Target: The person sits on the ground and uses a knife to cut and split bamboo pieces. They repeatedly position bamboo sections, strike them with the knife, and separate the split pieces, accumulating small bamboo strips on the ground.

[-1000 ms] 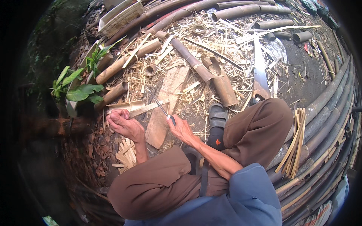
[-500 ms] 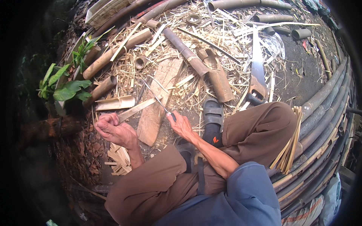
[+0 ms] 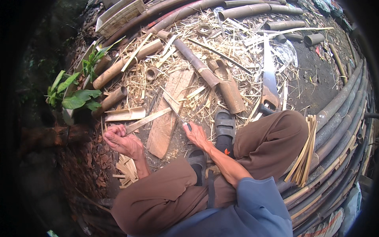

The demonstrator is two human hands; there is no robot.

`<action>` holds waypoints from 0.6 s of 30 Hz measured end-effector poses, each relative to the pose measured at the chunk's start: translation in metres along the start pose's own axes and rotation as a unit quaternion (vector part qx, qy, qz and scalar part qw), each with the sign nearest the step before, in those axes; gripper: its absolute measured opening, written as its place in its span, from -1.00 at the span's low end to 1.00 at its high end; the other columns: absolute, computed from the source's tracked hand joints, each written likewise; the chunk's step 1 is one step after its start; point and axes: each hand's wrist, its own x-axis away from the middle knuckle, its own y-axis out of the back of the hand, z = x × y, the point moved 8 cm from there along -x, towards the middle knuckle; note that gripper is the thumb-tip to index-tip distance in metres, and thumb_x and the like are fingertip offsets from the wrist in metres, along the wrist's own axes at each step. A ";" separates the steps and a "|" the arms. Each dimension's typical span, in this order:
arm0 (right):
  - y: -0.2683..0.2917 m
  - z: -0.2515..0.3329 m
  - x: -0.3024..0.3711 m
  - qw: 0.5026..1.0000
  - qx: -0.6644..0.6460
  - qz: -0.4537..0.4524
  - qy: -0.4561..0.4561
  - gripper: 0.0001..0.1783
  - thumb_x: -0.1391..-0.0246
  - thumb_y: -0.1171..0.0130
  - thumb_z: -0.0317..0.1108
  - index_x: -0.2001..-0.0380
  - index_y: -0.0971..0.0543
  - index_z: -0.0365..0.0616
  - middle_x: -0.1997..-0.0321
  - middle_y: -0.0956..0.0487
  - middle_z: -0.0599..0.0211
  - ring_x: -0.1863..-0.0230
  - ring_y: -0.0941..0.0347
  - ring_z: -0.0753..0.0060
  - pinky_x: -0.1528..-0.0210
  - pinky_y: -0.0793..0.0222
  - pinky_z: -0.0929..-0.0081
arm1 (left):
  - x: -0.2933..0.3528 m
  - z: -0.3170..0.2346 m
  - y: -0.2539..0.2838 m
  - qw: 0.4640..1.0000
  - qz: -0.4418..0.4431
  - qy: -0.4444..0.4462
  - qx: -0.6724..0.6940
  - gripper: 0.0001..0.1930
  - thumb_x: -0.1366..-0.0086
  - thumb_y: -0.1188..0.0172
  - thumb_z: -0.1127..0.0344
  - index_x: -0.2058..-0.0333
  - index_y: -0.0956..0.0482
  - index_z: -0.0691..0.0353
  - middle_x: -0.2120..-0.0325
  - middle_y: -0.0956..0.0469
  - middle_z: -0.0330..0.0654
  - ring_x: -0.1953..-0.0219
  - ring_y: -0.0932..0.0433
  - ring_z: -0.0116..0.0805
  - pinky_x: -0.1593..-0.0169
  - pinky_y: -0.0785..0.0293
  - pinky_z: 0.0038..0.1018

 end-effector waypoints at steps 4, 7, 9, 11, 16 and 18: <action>0.010 0.116 0.052 0.990 -0.096 0.075 0.078 -0.62 -0.27 -0.01 -0.01 0.23 -0.44 -0.15 0.64 -0.44 0.00 0.58 -0.43 -0.06 0.43 -0.37 0.09 | 0.002 0.003 0.014 0.999 -0.048 0.018 -0.002 -0.63 -0.48 0.04 0.07 0.45 -0.16 0.13 0.55 -0.15 -0.33 0.49 -0.14 -0.53 0.34 -0.17 -0.56; 0.007 0.161 0.077 0.978 -0.097 0.084 0.163 -0.64 -0.24 -0.04 -0.01 0.19 -0.44 -0.10 0.65 -0.44 -0.06 0.56 -0.47 -0.17 0.46 -0.35 0.05 | 0.009 0.001 0.007 0.998 -0.053 0.032 -0.033 -0.64 -0.49 0.06 0.08 0.44 -0.15 0.13 0.53 -0.17 -0.33 0.47 -0.13 -0.52 0.31 -0.17 -0.52; 0.001 0.156 0.075 0.978 -0.093 0.076 0.171 -0.65 -0.22 -0.08 -0.01 0.19 -0.44 -0.07 0.61 -0.47 -0.11 0.49 -0.50 -0.26 0.45 -0.36 0.01 | 0.011 -0.005 0.006 0.998 -0.056 0.024 -0.026 -0.64 -0.49 0.06 0.08 0.44 -0.15 0.13 0.53 -0.16 -0.34 0.46 -0.12 -0.51 0.30 -0.17 -0.51; -0.007 0.118 0.059 0.986 -0.040 0.041 0.158 -0.70 -0.24 -0.07 -0.10 0.19 -0.43 -0.10 0.59 -0.49 0.00 0.54 -0.45 -0.22 0.48 -0.35 0.10 | 0.013 -0.007 0.008 0.998 -0.053 0.023 -0.020 -0.64 -0.49 0.06 0.08 0.44 -0.15 0.13 0.54 -0.15 -0.34 0.47 -0.11 -0.51 0.30 -0.16 -0.51; -0.017 0.094 0.042 0.987 -0.032 0.037 0.151 -0.67 -0.25 -0.05 -0.04 0.20 -0.45 -0.10 0.53 -0.54 -0.07 0.46 -0.55 -0.15 0.42 -0.39 0.04 | 0.007 0.000 0.016 0.996 -0.055 0.050 -0.041 -0.67 -0.52 0.14 0.10 0.41 -0.14 0.16 0.53 -0.14 -0.31 0.47 -0.12 -0.50 0.33 -0.15 -0.49; -0.001 -0.002 0.020 1.000 0.012 -0.009 -0.009 -0.60 -0.26 0.02 0.05 0.27 -0.47 -0.10 0.43 -0.60 -0.12 0.36 -0.57 -0.21 0.31 -0.44 -0.04 | 0.001 0.007 0.013 0.997 -0.010 0.048 -0.055 -0.67 -0.52 0.13 0.12 0.41 -0.16 0.17 0.54 -0.17 -0.30 0.49 -0.13 -0.49 0.33 -0.15 -0.50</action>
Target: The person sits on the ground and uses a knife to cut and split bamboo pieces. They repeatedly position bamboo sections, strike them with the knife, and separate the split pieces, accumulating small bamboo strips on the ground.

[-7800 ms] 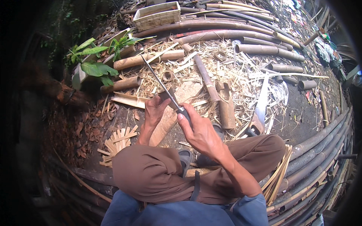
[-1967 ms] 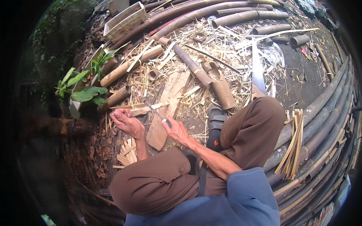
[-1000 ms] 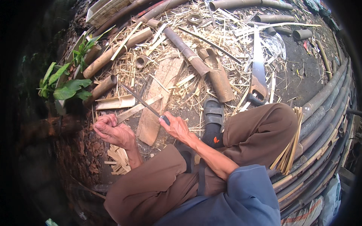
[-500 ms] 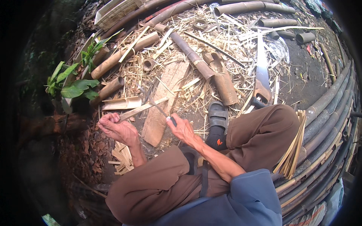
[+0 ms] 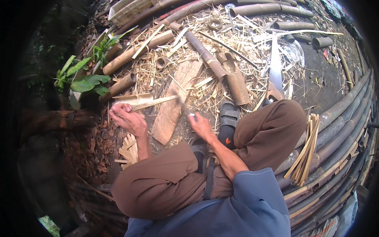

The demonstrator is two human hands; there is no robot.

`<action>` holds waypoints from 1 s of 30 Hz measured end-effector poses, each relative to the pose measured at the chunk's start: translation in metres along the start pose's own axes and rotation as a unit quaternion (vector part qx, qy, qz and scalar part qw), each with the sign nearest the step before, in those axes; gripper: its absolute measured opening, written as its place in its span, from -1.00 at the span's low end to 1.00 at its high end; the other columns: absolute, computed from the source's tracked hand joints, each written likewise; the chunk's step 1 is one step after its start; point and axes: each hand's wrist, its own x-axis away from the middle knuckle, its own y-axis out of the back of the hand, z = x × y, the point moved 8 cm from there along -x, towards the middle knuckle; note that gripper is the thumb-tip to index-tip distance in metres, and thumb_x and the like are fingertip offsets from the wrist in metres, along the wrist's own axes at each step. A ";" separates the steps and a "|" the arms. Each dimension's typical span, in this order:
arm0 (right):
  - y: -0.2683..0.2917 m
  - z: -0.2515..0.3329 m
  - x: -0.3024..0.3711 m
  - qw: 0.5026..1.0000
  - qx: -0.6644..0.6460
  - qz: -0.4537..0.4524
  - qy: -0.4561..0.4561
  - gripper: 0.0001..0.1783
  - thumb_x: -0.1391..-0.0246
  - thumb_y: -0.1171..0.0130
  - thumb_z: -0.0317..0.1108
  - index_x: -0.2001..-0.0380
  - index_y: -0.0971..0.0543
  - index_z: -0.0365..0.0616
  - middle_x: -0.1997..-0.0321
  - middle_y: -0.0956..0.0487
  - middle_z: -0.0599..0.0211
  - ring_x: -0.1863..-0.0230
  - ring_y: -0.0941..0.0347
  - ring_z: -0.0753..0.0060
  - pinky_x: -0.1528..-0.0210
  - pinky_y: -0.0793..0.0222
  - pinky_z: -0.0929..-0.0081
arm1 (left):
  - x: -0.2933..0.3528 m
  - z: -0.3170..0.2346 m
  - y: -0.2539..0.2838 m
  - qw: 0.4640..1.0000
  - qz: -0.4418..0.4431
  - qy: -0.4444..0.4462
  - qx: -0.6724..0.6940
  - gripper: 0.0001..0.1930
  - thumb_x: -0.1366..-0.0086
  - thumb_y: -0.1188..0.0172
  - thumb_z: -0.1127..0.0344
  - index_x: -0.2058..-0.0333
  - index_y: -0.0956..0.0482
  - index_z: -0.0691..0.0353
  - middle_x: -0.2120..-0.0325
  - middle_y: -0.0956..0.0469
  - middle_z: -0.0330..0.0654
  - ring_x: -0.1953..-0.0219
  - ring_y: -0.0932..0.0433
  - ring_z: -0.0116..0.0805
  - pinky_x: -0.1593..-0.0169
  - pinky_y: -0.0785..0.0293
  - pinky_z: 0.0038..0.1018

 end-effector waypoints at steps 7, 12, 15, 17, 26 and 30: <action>0.006 0.120 0.043 0.984 -0.050 0.044 0.162 -0.59 -0.27 0.03 0.03 0.22 -0.48 -0.13 0.56 -0.52 -0.07 0.47 -0.50 -0.19 0.41 -0.35 0.04 | 0.003 0.000 0.003 0.999 -0.045 0.009 -0.004 -0.70 -0.50 0.08 0.12 0.38 -0.20 0.17 0.53 -0.22 -0.30 0.48 -0.16 -0.52 0.36 -0.13 -0.53; -0.004 0.029 0.005 0.998 -0.019 0.000 0.064 -0.57 -0.26 0.05 0.05 0.27 -0.47 -0.15 0.56 -0.51 -0.06 0.46 -0.50 -0.22 0.43 -0.32 0.04 | 0.007 -0.002 -0.002 0.999 -0.027 -0.018 0.038 -0.69 -0.50 0.07 0.12 0.38 -0.18 0.17 0.54 -0.18 -0.32 0.48 -0.14 -0.52 0.35 -0.12 -0.53; 0.003 0.087 0.035 0.995 -0.043 0.052 0.075 -0.56 -0.26 0.04 0.04 0.26 -0.45 -0.17 0.52 -0.54 -0.08 0.42 -0.50 -0.27 0.36 -0.36 0.01 | 0.006 -0.001 0.009 0.999 -0.046 -0.005 0.023 -0.68 -0.50 0.08 0.12 0.39 -0.16 0.17 0.55 -0.17 -0.32 0.49 -0.13 -0.52 0.34 -0.11 -0.53; 0.003 0.076 0.033 0.995 -0.022 0.049 0.080 -0.56 -0.25 0.04 0.04 0.25 -0.45 -0.18 0.50 -0.54 -0.12 0.37 -0.51 -0.29 0.30 -0.36 -0.02 | 0.007 -0.002 0.004 0.999 -0.033 -0.014 0.015 -0.67 -0.50 0.07 0.11 0.39 -0.16 0.17 0.55 -0.17 -0.32 0.49 -0.13 -0.52 0.34 -0.11 -0.53; -0.005 -0.045 -0.006 1.000 0.025 -0.011 0.002 -0.48 -0.24 0.04 0.13 0.03 -0.45 -0.10 0.24 -0.56 -0.34 0.13 -0.47 -0.45 0.10 -0.36 -0.16 | 0.000 0.012 -0.015 1.000 -0.013 -0.025 0.015 -0.63 -0.46 -0.01 0.12 -0.02 -0.22 0.27 0.45 -0.36 -0.25 0.39 -0.32 -0.45 0.20 -0.31 -0.53; -0.009 -0.035 -0.010 0.999 -0.004 0.044 -0.010 -0.46 -0.20 -0.02 0.15 0.04 -0.49 -0.10 0.25 -0.59 -0.25 0.12 -0.49 -0.38 0.07 -0.37 -0.09 | 0.042 0.126 -0.013 0.975 0.152 0.072 -0.146 -0.66 -0.46 0.07 0.23 -0.08 -0.34 0.31 0.05 -0.50 -0.03 0.00 -0.47 -0.20 -0.19 -0.35 -0.30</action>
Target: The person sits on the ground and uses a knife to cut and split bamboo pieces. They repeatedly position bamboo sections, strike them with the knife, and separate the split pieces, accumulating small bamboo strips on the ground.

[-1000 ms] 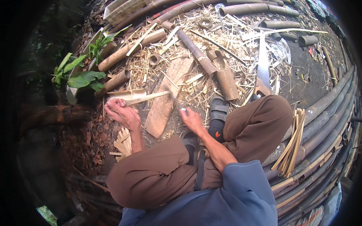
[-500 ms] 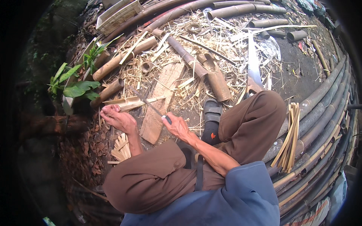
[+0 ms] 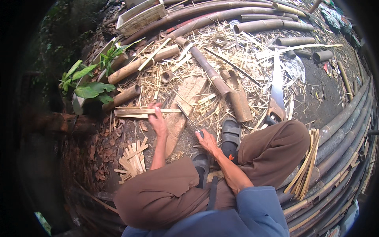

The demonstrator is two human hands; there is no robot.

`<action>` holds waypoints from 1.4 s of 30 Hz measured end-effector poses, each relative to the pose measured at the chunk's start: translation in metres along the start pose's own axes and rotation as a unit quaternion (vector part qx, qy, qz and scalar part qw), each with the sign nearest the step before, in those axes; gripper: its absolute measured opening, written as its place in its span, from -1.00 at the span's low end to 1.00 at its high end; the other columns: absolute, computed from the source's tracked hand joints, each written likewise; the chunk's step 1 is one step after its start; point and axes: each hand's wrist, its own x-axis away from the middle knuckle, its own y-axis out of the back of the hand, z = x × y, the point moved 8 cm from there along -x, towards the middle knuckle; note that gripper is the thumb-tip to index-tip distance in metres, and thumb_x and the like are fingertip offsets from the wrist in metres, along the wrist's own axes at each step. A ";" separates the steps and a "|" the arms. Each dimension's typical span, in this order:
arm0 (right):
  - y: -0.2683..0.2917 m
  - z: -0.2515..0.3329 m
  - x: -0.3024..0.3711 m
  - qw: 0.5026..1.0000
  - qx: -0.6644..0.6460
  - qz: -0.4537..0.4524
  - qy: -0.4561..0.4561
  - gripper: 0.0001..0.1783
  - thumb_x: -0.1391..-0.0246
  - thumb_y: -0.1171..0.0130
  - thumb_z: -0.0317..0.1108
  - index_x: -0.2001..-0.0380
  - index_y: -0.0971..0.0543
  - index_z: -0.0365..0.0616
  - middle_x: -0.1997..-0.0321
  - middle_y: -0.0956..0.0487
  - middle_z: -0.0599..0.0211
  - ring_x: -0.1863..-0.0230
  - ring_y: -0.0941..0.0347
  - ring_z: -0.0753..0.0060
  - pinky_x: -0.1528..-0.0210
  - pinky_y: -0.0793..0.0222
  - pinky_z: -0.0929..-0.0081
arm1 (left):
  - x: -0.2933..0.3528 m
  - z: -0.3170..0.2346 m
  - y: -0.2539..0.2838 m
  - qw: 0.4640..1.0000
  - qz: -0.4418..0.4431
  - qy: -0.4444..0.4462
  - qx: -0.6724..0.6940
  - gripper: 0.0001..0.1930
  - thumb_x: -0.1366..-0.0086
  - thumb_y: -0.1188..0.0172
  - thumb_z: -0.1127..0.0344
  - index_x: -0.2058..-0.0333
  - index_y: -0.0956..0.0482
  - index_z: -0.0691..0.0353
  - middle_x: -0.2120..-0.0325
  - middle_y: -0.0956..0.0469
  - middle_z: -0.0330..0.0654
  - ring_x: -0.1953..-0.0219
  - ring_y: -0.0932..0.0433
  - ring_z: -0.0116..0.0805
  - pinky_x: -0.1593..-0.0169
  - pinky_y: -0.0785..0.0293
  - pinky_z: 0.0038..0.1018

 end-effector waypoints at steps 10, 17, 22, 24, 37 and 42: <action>0.047 0.125 -0.003 0.958 0.159 -0.080 0.226 -0.55 0.02 -0.24 -0.20 0.03 -0.41 0.06 0.40 -0.63 0.07 0.37 -0.57 -0.14 0.32 -0.45 0.02 | 0.027 0.017 0.057 0.907 0.178 0.338 0.179 -0.59 -0.48 0.12 0.33 -0.25 -0.16 0.16 0.60 -0.30 -0.33 0.70 -0.20 -0.65 0.67 -0.16 -0.69; 0.020 0.200 0.014 0.853 0.313 -0.034 0.415 -0.69 0.05 -0.26 -0.06 0.34 -0.45 0.05 0.69 -0.54 0.22 0.64 -0.53 0.05 0.62 -0.34 0.15 | 0.091 -0.021 0.055 0.882 0.187 0.403 0.158 -0.77 -0.45 0.05 0.30 -0.03 -0.31 0.17 0.62 -0.27 -0.39 0.69 -0.18 -0.69 0.69 -0.09 -0.72; 0.111 0.170 -0.084 0.970 0.197 -0.114 0.085 -0.76 -0.03 -0.21 -0.17 0.46 -0.50 -0.10 0.75 -0.44 0.44 0.80 -0.22 0.50 0.73 -0.22 0.29 | 0.135 -0.070 0.082 0.900 0.278 0.321 0.099 -0.67 -0.46 0.06 0.31 -0.16 -0.28 0.18 0.63 -0.27 -0.42 0.70 -0.16 -0.71 0.68 -0.10 -0.71; 0.158 0.191 -0.088 0.947 0.182 -0.180 0.192 -0.77 -0.07 -0.16 -0.20 0.43 -0.50 -0.15 0.75 -0.38 0.46 0.80 -0.18 0.58 0.80 -0.15 0.37 | 0.150 -0.051 0.101 0.869 0.261 0.394 0.147 -0.64 -0.47 0.07 0.28 -0.19 -0.26 0.19 0.64 -0.25 -0.41 0.70 -0.15 -0.70 0.68 -0.10 -0.71; 0.091 0.195 -0.031 0.847 0.368 -0.098 0.372 -0.78 -0.07 -0.12 -0.16 0.53 -0.46 -0.02 0.81 -0.35 0.46 0.80 -0.19 0.55 0.77 -0.12 0.40 | 0.130 -0.082 0.079 0.858 0.258 0.412 0.166 -0.73 -0.50 0.11 0.23 -0.06 -0.33 0.21 0.64 -0.23 -0.39 0.67 -0.15 -0.69 0.62 -0.11 -0.70; 0.142 0.172 -0.051 0.932 0.305 -0.106 0.165 -0.80 -0.09 -0.19 -0.20 0.34 -0.55 -0.10 0.74 -0.40 0.45 0.78 -0.14 0.62 0.79 -0.16 0.44 | 0.168 -0.042 0.103 0.879 0.284 0.364 0.119 -0.73 -0.50 0.12 0.22 -0.05 -0.32 0.21 0.66 -0.22 -0.41 0.67 -0.15 -0.69 0.62 -0.12 -0.68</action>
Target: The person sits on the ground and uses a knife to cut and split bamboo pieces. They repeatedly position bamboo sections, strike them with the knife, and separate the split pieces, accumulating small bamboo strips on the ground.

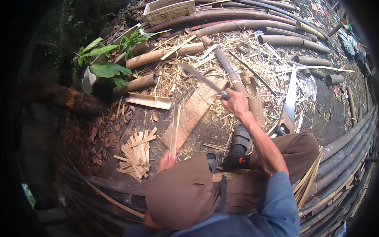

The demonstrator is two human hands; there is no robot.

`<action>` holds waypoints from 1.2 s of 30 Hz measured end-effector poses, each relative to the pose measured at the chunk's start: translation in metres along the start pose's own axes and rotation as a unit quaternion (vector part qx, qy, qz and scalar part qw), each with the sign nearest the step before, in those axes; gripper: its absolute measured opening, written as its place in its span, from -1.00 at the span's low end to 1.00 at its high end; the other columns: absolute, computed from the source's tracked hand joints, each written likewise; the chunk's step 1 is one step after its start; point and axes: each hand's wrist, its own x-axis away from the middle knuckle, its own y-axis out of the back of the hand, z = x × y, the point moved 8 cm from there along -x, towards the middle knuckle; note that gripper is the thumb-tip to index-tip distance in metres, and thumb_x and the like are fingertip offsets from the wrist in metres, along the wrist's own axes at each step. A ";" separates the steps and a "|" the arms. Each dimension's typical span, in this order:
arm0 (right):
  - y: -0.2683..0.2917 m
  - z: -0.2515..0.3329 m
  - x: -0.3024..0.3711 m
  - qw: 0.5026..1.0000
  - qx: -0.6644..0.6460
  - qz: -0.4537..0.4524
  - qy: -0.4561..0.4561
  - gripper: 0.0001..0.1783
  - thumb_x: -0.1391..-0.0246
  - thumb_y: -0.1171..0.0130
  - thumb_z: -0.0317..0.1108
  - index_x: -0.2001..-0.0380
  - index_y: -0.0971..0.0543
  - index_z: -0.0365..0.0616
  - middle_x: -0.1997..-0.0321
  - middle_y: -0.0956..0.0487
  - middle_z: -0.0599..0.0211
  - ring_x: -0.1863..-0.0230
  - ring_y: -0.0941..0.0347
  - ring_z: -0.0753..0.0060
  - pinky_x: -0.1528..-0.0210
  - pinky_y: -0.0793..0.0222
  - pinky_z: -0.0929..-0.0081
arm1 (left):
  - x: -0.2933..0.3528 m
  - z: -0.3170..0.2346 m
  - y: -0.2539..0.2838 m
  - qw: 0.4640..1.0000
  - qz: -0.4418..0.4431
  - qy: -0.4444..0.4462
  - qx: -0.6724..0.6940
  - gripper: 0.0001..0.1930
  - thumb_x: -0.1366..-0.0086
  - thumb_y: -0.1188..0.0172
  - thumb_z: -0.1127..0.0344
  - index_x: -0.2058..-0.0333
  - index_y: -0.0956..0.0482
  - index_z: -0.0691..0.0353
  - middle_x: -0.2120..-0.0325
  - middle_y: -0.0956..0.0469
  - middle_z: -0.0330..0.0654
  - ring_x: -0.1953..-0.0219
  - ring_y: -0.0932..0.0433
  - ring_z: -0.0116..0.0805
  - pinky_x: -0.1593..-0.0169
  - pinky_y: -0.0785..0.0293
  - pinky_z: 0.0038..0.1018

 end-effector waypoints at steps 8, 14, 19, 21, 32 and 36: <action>-0.020 0.041 0.016 0.977 0.090 -0.039 0.190 -0.77 -0.05 -0.18 -0.15 0.48 -0.49 -0.06 0.81 -0.33 0.46 0.82 -0.14 0.60 0.83 -0.04 0.39 | -0.011 -0.033 -0.019 0.998 -0.005 -0.009 -0.064 -0.71 -0.50 0.13 0.19 -0.04 -0.36 0.21 0.64 -0.24 -0.39 0.61 -0.22 -0.65 0.52 -0.21 -0.66; 0.033 -0.029 -0.005 0.995 -0.082 -0.052 -0.008 -0.84 -0.06 -0.09 -0.27 0.35 -0.54 -0.11 0.74 -0.36 0.42 0.79 -0.15 0.59 0.81 -0.15 0.46 | 0.001 0.017 0.024 0.995 -0.083 -0.044 -0.021 -0.69 -0.47 0.06 0.18 -0.04 -0.37 0.24 0.62 -0.25 -0.38 0.55 -0.29 -0.63 0.45 -0.32 -0.63; -0.023 0.061 0.059 0.986 0.018 0.057 0.156 -0.83 -0.04 -0.15 -0.23 0.45 -0.45 -0.07 0.77 -0.41 0.42 0.80 -0.29 0.48 0.76 -0.27 0.32 | -0.060 -0.041 0.005 0.992 -0.117 -0.028 0.027 -0.78 -0.41 -0.06 0.23 0.12 -0.35 0.24 0.62 -0.28 -0.35 0.68 -0.29 -0.61 0.68 -0.22 -0.60; -0.031 0.083 0.083 0.959 -0.009 -0.005 0.284 -0.82 -0.05 -0.15 -0.18 0.48 -0.45 0.00 0.81 -0.38 0.44 0.83 -0.23 0.53 0.81 -0.14 0.38 | -0.062 -0.047 -0.004 0.993 -0.104 -0.010 0.048 -0.80 -0.39 -0.09 0.26 0.18 -0.31 0.22 0.64 -0.27 -0.34 0.74 -0.27 -0.60 0.75 -0.14 -0.60; 0.022 0.000 0.017 0.996 -0.076 -0.016 0.033 -0.86 -0.07 -0.12 -0.29 0.40 -0.51 -0.13 0.74 -0.40 0.45 0.80 -0.22 0.59 0.83 -0.19 0.47 | -0.024 -0.022 0.001 0.995 -0.082 0.002 -0.061 -0.78 -0.39 -0.07 0.34 0.06 -0.42 0.30 0.59 -0.44 -0.29 0.65 -0.34 -0.61 0.58 -0.26 -0.60; -0.021 0.072 0.072 0.973 0.000 0.028 0.228 -0.83 -0.02 -0.22 -0.20 0.40 -0.51 -0.02 0.78 -0.45 0.37 0.79 -0.31 0.49 0.80 -0.19 0.36 | -0.062 -0.030 0.003 0.988 -0.112 -0.062 -0.081 -0.69 -0.39 -0.04 0.34 -0.07 -0.44 0.27 0.65 -0.32 -0.37 0.68 -0.24 -0.63 0.60 -0.19 -0.61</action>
